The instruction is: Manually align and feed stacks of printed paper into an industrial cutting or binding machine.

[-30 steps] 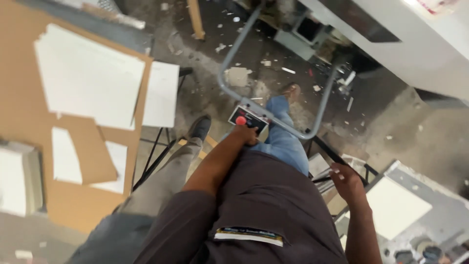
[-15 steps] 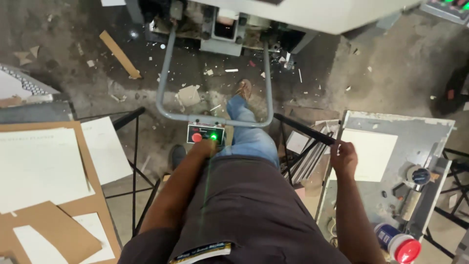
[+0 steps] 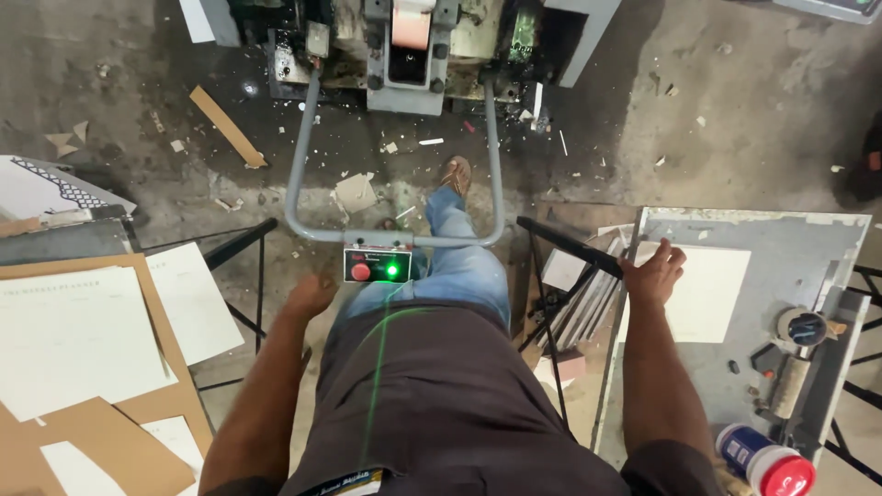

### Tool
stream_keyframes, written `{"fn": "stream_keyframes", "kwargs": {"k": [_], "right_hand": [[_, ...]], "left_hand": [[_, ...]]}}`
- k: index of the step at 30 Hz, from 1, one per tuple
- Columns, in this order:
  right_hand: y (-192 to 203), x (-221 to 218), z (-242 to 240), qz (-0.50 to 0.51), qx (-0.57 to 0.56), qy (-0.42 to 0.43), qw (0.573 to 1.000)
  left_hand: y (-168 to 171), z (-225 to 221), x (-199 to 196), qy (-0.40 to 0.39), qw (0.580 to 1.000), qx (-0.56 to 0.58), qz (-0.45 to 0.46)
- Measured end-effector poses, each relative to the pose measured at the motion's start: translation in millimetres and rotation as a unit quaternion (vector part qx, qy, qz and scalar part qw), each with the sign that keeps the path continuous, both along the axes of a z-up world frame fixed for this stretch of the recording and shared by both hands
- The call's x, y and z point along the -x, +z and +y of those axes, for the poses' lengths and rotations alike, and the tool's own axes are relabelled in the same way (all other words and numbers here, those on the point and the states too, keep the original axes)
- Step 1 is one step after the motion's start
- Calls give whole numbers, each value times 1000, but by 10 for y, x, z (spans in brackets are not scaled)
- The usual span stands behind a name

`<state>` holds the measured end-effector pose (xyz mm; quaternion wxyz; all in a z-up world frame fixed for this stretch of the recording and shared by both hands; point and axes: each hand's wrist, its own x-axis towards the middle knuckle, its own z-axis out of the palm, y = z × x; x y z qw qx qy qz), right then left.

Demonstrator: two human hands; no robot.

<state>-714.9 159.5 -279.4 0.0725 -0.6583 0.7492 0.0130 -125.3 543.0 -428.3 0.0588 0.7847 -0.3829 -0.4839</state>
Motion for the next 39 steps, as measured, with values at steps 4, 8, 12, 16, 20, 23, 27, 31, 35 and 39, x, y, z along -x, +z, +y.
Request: {"fn": "stream_keyframes", "kwargs": {"k": [4,8,12,16,20,23,27,31,35,39], "right_hand": [[-475,599,-95,10,-8,58,998],[-193,789,-163,-199,-75,51,976],[-66,770,-197,-355,-129,-55,924],[-15,771,-197,-361,-156,-57,918],[-140,805,-243,-325,-156,-8,933],[-286,972,-239,-234,-102,112,960],[-237,845,-185,-215,-82,156,960],[-264,816,-186,-174,-55,146,972],[-324,822,-179,-157,-36,164,973],[-329,762,-144,-170,0,170,971]], "left_hand": [[264,109,-43,55,997,63,-8],[259,151,-17,73,993,92,0],[124,108,-23,60,997,51,-7],[163,-28,-75,72,992,99,38],[401,-269,-97,47,998,24,18],[282,-337,-60,47,981,182,51],[480,-620,38,32,992,119,5],[731,-907,129,29,989,135,53],[1053,-1174,212,-36,980,180,78],[1464,-1382,292,-69,979,162,101]]}}
